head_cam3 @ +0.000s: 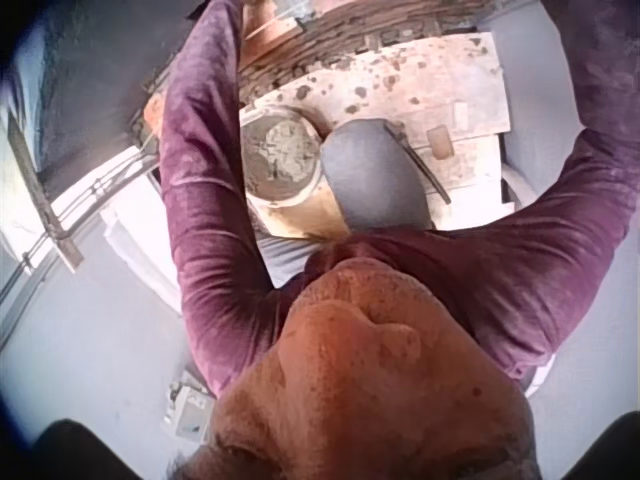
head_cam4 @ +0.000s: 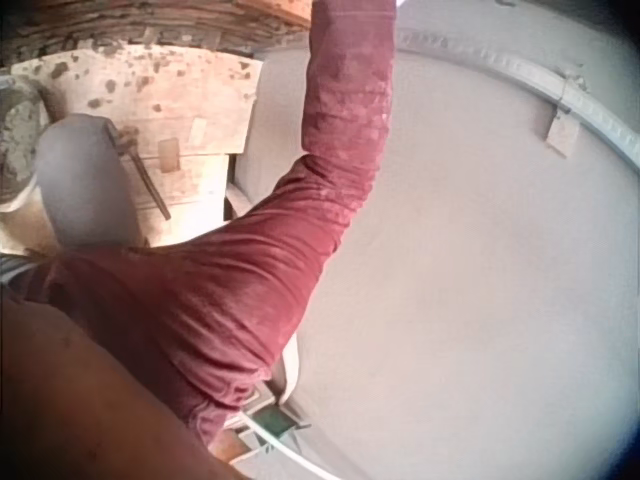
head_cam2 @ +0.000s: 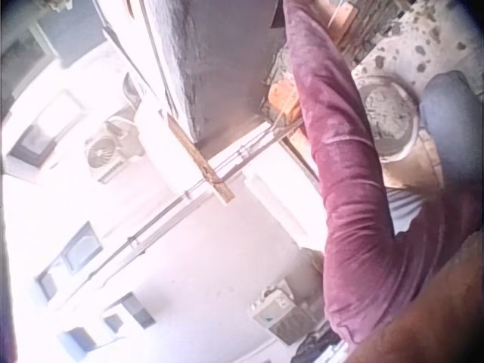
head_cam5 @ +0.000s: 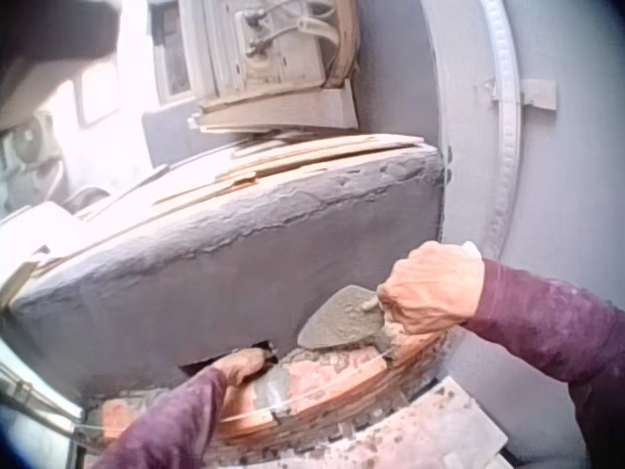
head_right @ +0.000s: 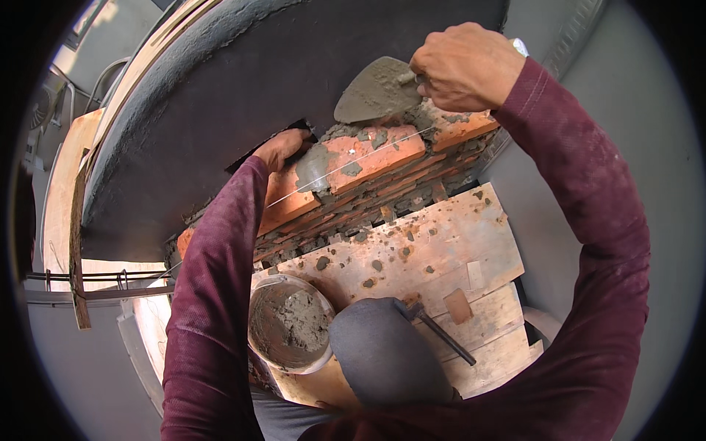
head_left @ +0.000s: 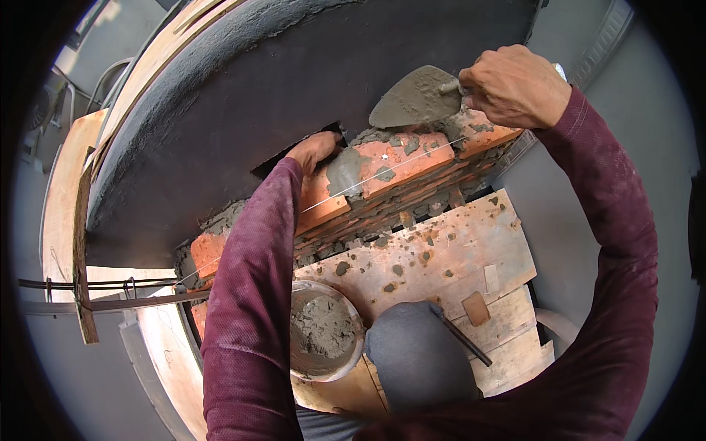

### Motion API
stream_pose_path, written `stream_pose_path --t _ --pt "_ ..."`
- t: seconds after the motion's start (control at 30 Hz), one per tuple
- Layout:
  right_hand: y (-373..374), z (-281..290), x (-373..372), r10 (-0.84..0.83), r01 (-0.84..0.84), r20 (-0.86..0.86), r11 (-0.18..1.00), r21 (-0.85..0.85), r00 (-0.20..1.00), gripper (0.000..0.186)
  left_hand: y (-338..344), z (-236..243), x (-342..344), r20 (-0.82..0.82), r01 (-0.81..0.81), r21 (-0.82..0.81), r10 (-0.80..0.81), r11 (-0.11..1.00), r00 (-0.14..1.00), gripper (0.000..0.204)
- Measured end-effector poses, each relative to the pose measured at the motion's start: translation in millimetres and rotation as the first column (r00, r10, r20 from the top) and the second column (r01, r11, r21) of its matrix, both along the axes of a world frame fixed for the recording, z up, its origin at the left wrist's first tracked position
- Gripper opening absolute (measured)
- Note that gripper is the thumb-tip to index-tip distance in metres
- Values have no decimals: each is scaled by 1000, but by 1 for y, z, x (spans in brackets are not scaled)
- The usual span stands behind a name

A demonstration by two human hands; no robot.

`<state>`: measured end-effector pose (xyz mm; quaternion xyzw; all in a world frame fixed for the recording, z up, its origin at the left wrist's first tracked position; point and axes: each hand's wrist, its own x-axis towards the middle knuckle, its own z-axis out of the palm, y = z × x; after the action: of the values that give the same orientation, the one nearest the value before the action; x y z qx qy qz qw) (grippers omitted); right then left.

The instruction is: The person lays bricks to build a wall, applying mortar with a trowel, positioning bricks by hand, and tapping them into place using a hammer.

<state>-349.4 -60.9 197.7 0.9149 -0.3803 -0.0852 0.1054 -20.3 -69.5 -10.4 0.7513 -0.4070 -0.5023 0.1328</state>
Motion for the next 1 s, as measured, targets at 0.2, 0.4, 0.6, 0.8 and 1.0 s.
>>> stream_pose_path --t 0.2,0.4,0.6,0.8,1.0 --pt "-34 -22 -14 -36 36 -2 992 119 999 31 29 49 -15 96 162 -95 -153 982 984 62" --pt "-49 16 -55 -65 67 -210 998 4 975 31 81 106 4 66 367 -169 -361 915 930 81" --pt "-80 -23 -52 417 -432 -401 900 57 816 27 204 207 34 170 469 -453 -443 758 880 79" --pt "-50 47 -93 -316 206 -244 898 -389 917 28 378 188 100 0 374 -301 -392 877 920 76" --pt "64 124 -94 111 -95 83 981 -169 990 26 520 23 127 116 -95 -9 96 995 989 80"
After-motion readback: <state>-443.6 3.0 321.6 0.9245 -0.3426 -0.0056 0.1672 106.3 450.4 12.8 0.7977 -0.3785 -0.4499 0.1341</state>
